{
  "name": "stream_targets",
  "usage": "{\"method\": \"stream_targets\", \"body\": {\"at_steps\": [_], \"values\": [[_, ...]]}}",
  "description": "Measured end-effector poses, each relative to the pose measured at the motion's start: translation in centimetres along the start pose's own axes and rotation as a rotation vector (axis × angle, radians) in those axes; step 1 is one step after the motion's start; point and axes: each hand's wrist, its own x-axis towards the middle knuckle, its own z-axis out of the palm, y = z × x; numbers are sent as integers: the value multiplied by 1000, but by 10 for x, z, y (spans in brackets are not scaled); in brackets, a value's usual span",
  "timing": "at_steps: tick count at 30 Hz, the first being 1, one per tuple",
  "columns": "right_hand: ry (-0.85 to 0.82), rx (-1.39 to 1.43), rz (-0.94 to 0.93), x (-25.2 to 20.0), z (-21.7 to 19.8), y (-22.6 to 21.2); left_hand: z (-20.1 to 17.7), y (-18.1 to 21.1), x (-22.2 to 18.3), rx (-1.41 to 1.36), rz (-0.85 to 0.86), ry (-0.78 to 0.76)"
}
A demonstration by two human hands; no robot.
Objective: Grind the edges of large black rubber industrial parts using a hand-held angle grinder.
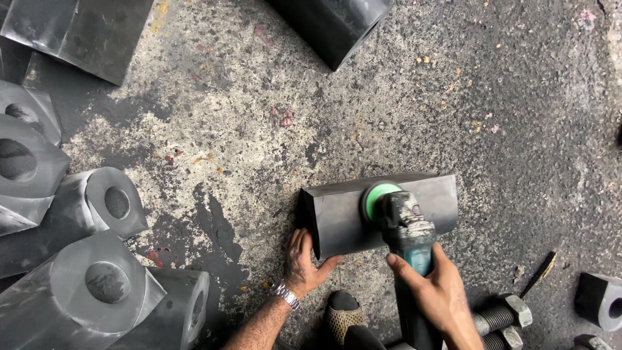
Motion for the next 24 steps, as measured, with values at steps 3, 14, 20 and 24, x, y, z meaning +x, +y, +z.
{"method": "stream_targets", "body": {"at_steps": [3,14,20,24], "values": [[-123,100,-96,-2,18,1,-8,3,4,-19,-47,-47],[-189,-86,-143,7,13,-4,8,-16,-14,14,-32,-63],[33,28,95,14,-23,-5,-4,0,1,-76,-73,-60],[15,-31,65,19,-19,11,-7,2,5,-102,-54,-44]]}}
